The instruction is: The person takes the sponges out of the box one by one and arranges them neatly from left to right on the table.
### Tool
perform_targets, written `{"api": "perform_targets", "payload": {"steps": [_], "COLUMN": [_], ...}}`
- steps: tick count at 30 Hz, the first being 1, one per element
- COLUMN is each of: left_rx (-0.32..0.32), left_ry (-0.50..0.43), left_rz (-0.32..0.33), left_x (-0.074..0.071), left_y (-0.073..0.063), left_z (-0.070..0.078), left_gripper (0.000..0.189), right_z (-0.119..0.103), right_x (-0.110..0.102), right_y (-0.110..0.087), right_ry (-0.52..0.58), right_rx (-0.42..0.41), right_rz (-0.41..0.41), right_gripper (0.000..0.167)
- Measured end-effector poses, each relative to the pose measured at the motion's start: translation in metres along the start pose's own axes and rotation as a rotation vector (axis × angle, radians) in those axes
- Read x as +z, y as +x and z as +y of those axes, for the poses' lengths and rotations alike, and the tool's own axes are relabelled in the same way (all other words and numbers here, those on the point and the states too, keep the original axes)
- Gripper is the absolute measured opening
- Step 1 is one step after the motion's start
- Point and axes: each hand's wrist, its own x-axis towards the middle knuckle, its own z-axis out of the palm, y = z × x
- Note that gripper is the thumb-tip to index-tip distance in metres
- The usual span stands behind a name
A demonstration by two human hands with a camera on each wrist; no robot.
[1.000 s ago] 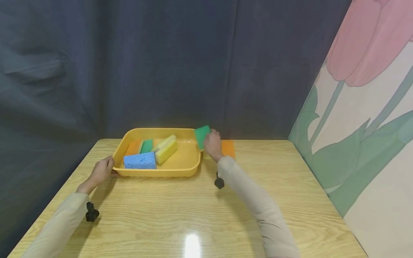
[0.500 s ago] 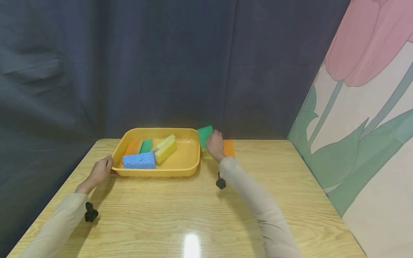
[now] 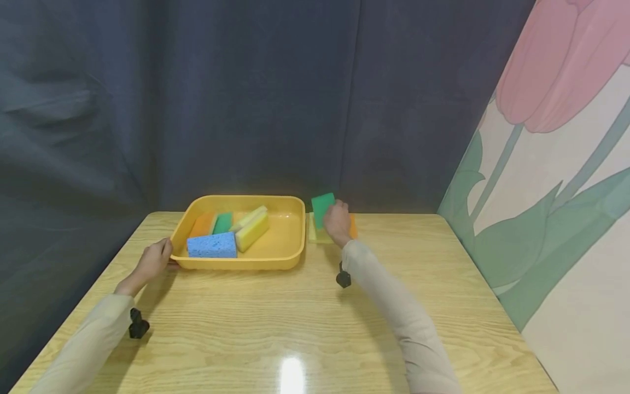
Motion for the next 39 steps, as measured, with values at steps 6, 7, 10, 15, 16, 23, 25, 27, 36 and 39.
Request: {"api": "perform_targets", "payload": {"steps": [6,7,10,15,16,23,25,27,36,39], "left_rx": [-0.017,-0.021,-0.028,-0.033,-0.034,-0.034,-0.030,-0.023,-0.034,-0.036], "left_ry": [-0.018,-0.025,-0.030,-0.034,-0.035,-0.054,-0.052,-0.039,-0.037,-0.047], "left_rz": [-0.006,-0.008,-0.010,-0.013,-0.014,-0.026,-0.028,-0.025,-0.025,-0.024], "left_x": [0.000,0.000,0.000,0.001,0.001,0.000,-0.001,-0.001,0.000,0.001], "left_y": [0.001,0.002,0.002,0.002,0.001,0.000,0.001,0.001,0.002,0.001], "left_z": [0.000,0.000,0.000,-0.001,-0.001,0.001,0.002,0.003,0.001,0.000], "left_gripper": [0.040,0.041,0.042,0.042,0.042,0.043,0.043,0.041,0.041,0.043], "right_z": [0.009,0.011,0.016,0.024,0.025,0.035,0.038,0.042,0.055,0.059], "right_x": [-0.007,-0.008,-0.009,-0.011,-0.011,-0.018,-0.020,-0.021,-0.028,-0.031], "right_y": [0.002,0.002,0.003,0.005,0.005,0.005,0.005,0.005,0.008,0.009], "right_ry": [-0.018,-0.019,-0.025,-0.066,-0.073,-0.081,-0.072,-0.063,-0.048,-0.050], "right_rx": [0.021,0.020,0.025,0.037,0.040,0.036,0.043,0.057,0.050,0.045], "right_rz": [-0.006,-0.007,-0.004,0.007,0.004,0.001,0.003,0.002,0.034,0.039], "right_gripper": [0.043,0.043,0.043,0.042,0.043,0.045,0.045,0.045,0.044,0.044]}}
